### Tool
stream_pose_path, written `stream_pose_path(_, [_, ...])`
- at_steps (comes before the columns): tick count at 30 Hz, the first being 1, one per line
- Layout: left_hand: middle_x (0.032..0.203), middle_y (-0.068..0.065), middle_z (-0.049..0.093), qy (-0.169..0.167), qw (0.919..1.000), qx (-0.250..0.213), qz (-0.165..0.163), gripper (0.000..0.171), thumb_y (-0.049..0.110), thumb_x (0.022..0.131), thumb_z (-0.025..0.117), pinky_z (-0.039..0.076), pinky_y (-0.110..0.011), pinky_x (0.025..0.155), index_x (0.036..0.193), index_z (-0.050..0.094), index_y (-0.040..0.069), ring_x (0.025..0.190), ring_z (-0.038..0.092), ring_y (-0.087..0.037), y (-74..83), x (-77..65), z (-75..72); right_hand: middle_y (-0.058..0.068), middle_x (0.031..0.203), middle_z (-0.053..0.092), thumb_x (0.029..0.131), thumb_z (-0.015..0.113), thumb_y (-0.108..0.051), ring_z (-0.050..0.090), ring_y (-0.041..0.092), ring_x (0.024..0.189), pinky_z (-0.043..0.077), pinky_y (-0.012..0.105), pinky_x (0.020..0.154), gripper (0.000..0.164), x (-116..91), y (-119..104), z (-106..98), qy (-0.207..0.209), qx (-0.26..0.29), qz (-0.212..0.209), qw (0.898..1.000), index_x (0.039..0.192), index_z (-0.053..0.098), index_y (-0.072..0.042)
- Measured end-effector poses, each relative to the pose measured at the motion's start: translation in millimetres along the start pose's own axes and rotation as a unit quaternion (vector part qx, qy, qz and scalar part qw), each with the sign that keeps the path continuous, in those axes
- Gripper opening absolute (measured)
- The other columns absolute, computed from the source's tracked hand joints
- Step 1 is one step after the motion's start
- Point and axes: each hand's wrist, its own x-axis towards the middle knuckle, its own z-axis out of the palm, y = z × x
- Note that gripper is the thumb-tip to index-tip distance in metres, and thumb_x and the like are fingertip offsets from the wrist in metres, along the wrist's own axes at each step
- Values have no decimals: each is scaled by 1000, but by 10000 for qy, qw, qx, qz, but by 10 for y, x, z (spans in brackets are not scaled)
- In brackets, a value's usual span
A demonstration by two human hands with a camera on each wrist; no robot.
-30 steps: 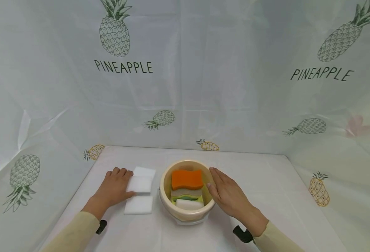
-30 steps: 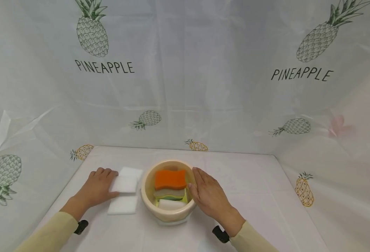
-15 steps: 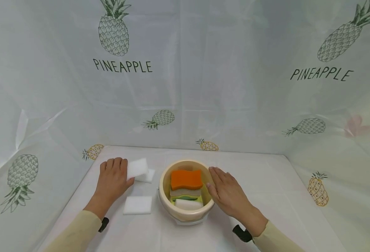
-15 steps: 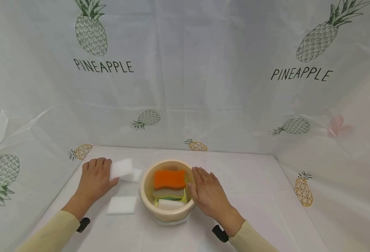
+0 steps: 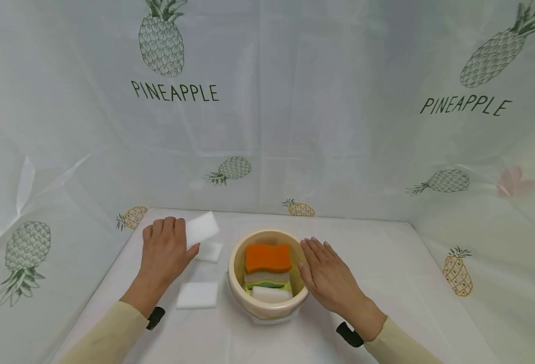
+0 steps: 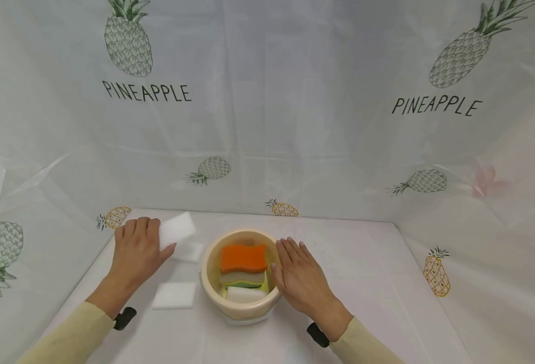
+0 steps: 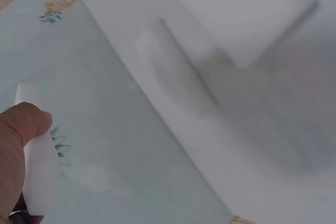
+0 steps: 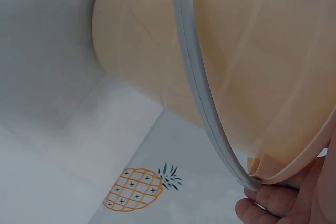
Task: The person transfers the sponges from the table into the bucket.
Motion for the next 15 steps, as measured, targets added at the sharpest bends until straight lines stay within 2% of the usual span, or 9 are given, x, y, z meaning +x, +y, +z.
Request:
stream_pose_path(7, [100,-25,58,87,9995,-294,-61,69,36,73,95,40,-54,79,109,54,-7,95,52,-45,187,208,-170,19,158,52,111,47,-37,48,36,149,34,55,126,59,7,10,12,21,43,32,10000,155,49,4])
stream_pose_path(15, [103,-25,60,-37,9988,-479,77,74,44,74,95,40,-51,77,113,56,-6,92,52,-43,487,310,-387,18,159,52,112,47,-37,47,36,150,33,55,126,59,6,7,16,-15,101,88,9999,155,49,3])
